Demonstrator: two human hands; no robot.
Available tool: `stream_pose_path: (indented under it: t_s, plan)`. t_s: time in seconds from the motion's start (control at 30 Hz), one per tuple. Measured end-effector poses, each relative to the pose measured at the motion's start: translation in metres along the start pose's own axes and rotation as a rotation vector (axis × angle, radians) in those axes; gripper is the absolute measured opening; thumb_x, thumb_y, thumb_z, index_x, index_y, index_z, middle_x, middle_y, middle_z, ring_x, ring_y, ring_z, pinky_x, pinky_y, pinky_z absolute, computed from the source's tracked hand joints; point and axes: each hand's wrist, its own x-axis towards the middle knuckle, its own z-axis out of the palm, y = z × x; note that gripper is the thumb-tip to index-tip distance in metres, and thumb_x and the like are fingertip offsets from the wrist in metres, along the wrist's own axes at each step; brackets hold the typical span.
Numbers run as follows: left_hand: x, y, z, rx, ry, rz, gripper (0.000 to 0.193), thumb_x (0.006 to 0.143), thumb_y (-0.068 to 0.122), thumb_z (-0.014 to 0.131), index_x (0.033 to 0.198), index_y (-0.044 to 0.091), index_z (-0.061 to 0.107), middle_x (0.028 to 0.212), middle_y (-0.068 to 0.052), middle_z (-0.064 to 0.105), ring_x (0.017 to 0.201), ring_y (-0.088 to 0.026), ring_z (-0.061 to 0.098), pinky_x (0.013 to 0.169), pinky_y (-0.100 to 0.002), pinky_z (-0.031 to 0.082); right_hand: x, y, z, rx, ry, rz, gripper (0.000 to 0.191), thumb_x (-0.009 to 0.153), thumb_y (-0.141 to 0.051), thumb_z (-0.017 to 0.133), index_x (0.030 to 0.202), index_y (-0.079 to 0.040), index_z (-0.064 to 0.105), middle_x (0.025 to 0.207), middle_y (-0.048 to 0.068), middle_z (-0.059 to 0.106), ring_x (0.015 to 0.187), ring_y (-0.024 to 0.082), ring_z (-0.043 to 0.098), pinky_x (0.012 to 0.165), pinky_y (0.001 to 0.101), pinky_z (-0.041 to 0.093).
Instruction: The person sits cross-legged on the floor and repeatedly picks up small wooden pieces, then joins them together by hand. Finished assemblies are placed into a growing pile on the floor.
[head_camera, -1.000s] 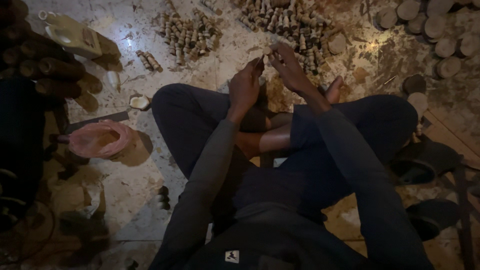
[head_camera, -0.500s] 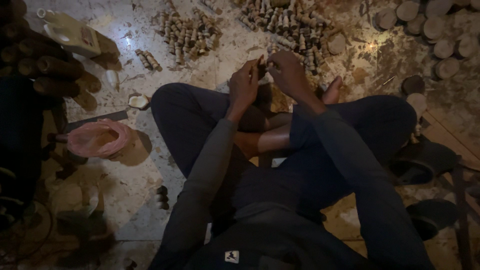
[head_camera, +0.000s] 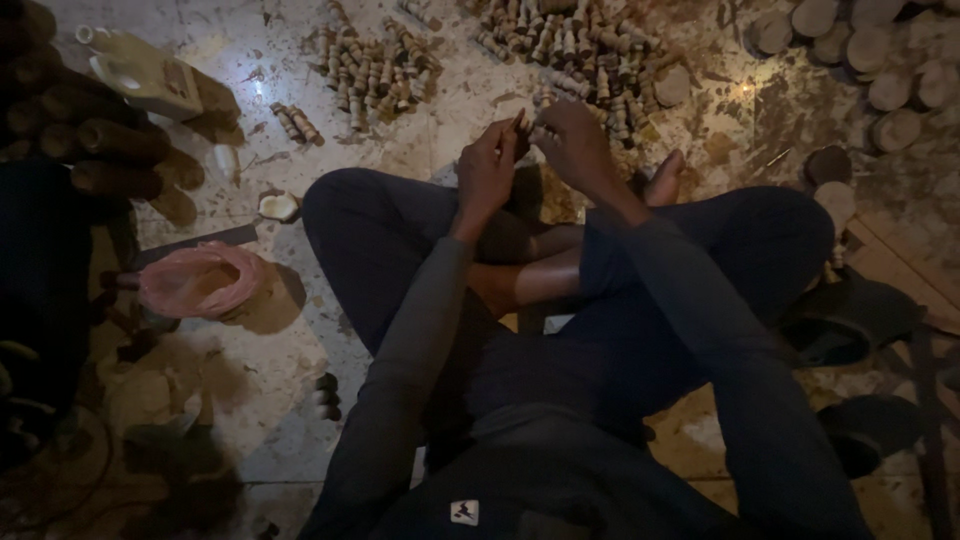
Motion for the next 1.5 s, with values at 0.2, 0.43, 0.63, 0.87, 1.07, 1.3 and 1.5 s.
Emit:
stream_pose_path:
  t_s: [0.2, 0.43, 0.63, 0.87, 1.07, 1.3, 1.5]
  plan:
    - [0.001, 0.001, 0.000, 0.088, -0.024, -0.106, 0.030, 0.110, 0.015, 0.061, 0.138, 0.014, 0.072, 0.073, -0.014, 0.068, 0.050, -0.024, 0.056, 0.050, -0.042, 0.041, 0.001, 0.000, 0.001, 0.114, -0.095, 0.023, 0.014, 0.105, -0.013, 0.074, 0.106, 0.001, 0.071, 0.095, 0.017, 0.054, 0.090, 0.035, 0.053, 0.079, 0.0488, 0.043]
    - [-0.002, 0.005, -0.004, 0.150, -0.074, -0.097, 0.036, 0.108, 0.009, 0.061, 0.141, 0.015, 0.071, 0.077, -0.017, 0.070, 0.059, -0.030, 0.061, 0.057, -0.045, 0.048, 0.004, 0.002, -0.001, 0.010, -0.205, 0.074, 0.016, 0.110, -0.012, 0.069, 0.103, 0.001, 0.074, 0.091, 0.017, 0.051, 0.088, 0.035, 0.050, 0.079, 0.0504, 0.040]
    - [-0.003, 0.003, -0.001, 0.106, 0.033, 0.076, 0.031, 0.109, 0.009, 0.061, 0.139, 0.012, 0.070, 0.106, -0.019, 0.078, 0.087, -0.037, 0.074, 0.073, -0.048, 0.059, 0.002, 0.007, 0.002, -0.012, -0.089, -0.050, 0.018, 0.108, -0.014, 0.071, 0.105, 0.003, 0.074, 0.094, 0.016, 0.054, 0.093, 0.035, 0.051, 0.085, 0.0504, 0.042]
    - [-0.006, -0.004, 0.002, 0.106, 0.023, 0.115, 0.037, 0.104, 0.006, 0.060, 0.139, 0.010, 0.070, 0.113, -0.021, 0.077, 0.097, -0.040, 0.073, 0.080, -0.051, 0.061, -0.001, 0.017, 0.010, -0.006, -0.114, 0.095, 0.017, 0.108, -0.014, 0.072, 0.109, 0.002, 0.077, 0.094, 0.019, 0.059, 0.092, 0.037, 0.056, 0.082, 0.0507, 0.044]
    - [-0.006, -0.003, 0.003, 0.103, -0.024, 0.074, 0.034, 0.107, 0.004, 0.061, 0.139, 0.010, 0.070, 0.110, -0.020, 0.078, 0.096, -0.041, 0.073, 0.083, -0.053, 0.059, -0.004, 0.026, 0.014, 0.054, -0.115, 0.017, 0.018, 0.107, -0.013, 0.072, 0.111, 0.004, 0.075, 0.099, 0.021, 0.061, 0.094, 0.039, 0.059, 0.083, 0.0508, 0.047]
    - [-0.007, -0.008, 0.009, 0.170, -0.046, 0.044, 0.042, 0.099, 0.004, 0.063, 0.140, 0.010, 0.070, 0.104, -0.020, 0.078, 0.095, -0.040, 0.073, 0.084, -0.055, 0.059, 0.000, 0.022, 0.013, 0.070, -0.212, 0.166, 0.021, 0.105, -0.015, 0.072, 0.114, 0.004, 0.076, 0.104, 0.021, 0.066, 0.096, 0.039, 0.064, 0.083, 0.0517, 0.049]
    - [-0.008, -0.013, 0.012, 0.158, 0.002, 0.175, 0.033, 0.107, 0.008, 0.066, 0.140, 0.009, 0.068, 0.108, -0.020, 0.078, 0.093, -0.037, 0.073, 0.077, -0.050, 0.061, 0.000, 0.022, 0.010, 0.093, -0.125, 0.052, 0.019, 0.108, -0.015, 0.070, 0.111, 0.000, 0.080, 0.102, 0.020, 0.070, 0.096, 0.038, 0.066, 0.085, 0.0520, 0.051]
